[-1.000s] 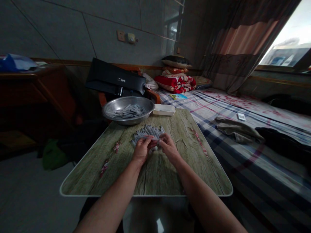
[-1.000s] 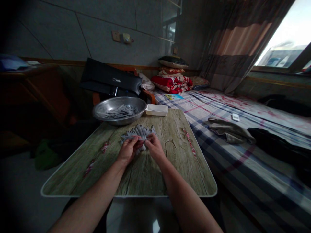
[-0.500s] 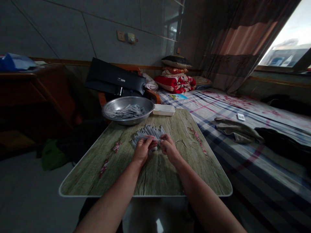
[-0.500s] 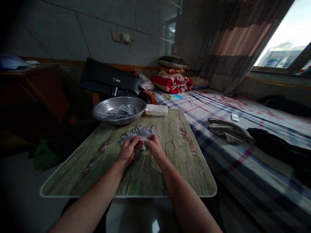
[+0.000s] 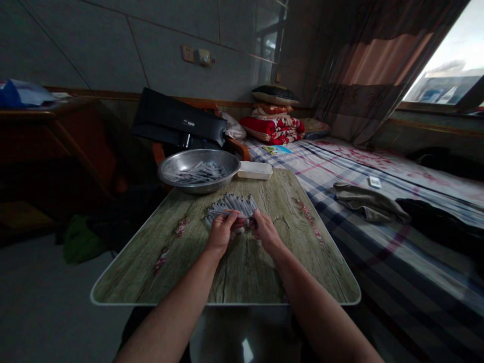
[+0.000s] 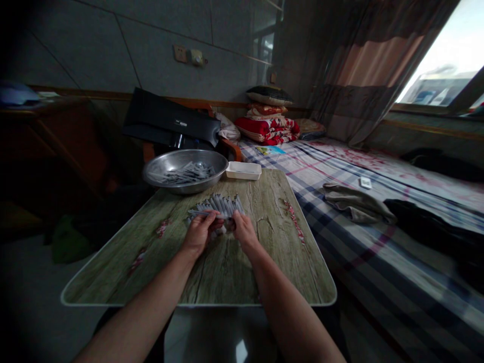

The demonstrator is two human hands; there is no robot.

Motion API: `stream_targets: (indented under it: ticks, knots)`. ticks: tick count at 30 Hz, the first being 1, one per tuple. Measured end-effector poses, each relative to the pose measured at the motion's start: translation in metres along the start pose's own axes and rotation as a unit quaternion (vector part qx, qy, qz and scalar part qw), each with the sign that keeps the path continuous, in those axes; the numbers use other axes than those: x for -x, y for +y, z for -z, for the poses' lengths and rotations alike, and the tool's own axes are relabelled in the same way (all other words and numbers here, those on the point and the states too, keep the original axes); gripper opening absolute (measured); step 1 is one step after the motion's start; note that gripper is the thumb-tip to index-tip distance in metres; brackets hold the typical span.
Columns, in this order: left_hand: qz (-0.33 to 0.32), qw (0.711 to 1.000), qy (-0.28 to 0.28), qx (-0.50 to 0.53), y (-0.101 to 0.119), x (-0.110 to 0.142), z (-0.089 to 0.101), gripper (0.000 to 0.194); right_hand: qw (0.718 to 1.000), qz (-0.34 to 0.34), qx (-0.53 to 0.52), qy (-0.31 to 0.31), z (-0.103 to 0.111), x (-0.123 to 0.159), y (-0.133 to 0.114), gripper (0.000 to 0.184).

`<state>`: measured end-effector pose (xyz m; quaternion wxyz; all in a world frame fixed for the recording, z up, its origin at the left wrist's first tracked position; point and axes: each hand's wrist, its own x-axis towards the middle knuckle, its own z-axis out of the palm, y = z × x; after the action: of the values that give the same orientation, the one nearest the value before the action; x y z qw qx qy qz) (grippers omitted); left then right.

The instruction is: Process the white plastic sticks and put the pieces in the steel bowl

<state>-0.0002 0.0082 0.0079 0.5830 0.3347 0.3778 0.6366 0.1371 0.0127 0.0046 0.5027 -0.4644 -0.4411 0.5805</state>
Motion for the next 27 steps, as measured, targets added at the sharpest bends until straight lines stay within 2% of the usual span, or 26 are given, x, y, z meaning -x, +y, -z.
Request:
stream_targets:
  ticks: [2, 5, 9, 12, 14, 19, 23, 27]
  knots:
    - [-0.001, 1.0, 0.005, -0.001, 0.0, 0.0, 0.001, 0.04, 1.0, -0.003, 0.014, -0.015, 0.0, 0.0, 0.0, 0.041]
    - [-0.003, 1.0, 0.007, 0.0, 0.001, -0.001, 0.001, 0.04, 0.999, 0.011, -0.027, -0.04, -0.001, 0.001, -0.001, 0.032]
    - [-0.002, 1.0, 0.005, -0.003, 0.001, -0.001, 0.001, 0.039, 0.998, -0.001, -0.047, -0.028, -0.001, 0.003, -0.002, 0.03]
    - [-0.002, 1.0, 0.004, -0.007, 0.0, -0.001, 0.001, 0.038, 0.999, -0.01, -0.002, -0.037, 0.0, 0.002, 0.0, 0.043]
    - [-0.006, 1.0, 0.005, -0.007, -0.001, -0.001, 0.002, 0.038, 0.998, 0.006, 0.019, -0.051, 0.0, 0.002, 0.001, 0.047]
    - [-0.019, 0.999, 0.031, 0.001, 0.0, -0.004, 0.005, 0.039, 0.997, 0.036, -0.043, -0.057, -0.004, 0.005, -0.002, 0.03]
    - [-0.024, 0.998, 0.062, 0.015, 0.002, -0.006, 0.007, 0.039, 0.984, -0.013, -0.155, -0.082, -0.003, 0.008, -0.01, 0.029]
    - [-0.041, 0.998, 0.053, 0.01, 0.002, -0.005, 0.006, 0.037, 0.962, -0.086, -0.226, -0.128, 0.004, 0.009, -0.018, 0.029]
